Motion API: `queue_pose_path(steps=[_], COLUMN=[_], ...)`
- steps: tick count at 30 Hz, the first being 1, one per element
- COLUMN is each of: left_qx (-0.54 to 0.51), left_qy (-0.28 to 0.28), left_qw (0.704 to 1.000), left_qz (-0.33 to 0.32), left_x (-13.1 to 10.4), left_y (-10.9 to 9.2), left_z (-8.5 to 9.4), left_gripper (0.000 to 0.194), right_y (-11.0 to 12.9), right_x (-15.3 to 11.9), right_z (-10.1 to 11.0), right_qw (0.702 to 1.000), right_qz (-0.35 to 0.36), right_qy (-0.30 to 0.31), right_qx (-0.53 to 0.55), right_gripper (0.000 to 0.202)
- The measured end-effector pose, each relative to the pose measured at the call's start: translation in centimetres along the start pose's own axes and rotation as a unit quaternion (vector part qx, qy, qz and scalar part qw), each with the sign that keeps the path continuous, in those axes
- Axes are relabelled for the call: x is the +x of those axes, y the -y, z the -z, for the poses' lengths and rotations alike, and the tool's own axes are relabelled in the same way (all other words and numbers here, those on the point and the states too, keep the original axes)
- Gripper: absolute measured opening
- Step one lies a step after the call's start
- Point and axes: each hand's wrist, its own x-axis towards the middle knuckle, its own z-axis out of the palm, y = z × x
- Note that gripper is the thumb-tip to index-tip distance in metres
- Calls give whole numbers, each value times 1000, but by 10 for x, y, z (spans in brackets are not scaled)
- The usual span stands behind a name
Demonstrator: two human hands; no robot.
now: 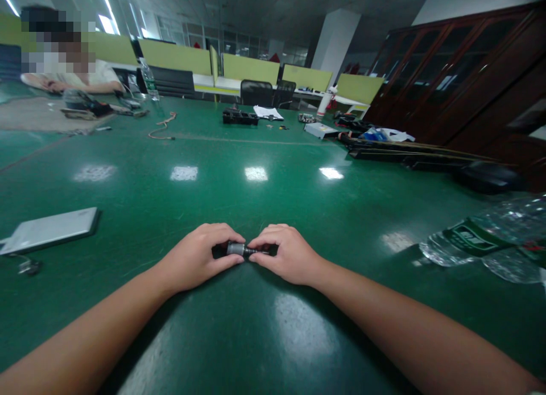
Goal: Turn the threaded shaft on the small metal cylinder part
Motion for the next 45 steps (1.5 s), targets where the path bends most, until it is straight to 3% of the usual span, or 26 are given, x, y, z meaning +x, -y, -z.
queue_pose_path(steps=[30, 45], left_qx=[-10, 12], left_qy=[5, -47], left_qw=[1000, 998], left_qz=[11, 43], left_x=[-1, -1], left_y=[-2, -2], left_z=[2, 6], left_gripper=[22, 20], right_y=[1, -5], right_x=[-1, 0], right_z=[1, 5], right_qw=[999, 996], right_qz=[-47, -90], right_qy=[-5, -21], right_qx=[6, -5], right_gripper=[12, 9])
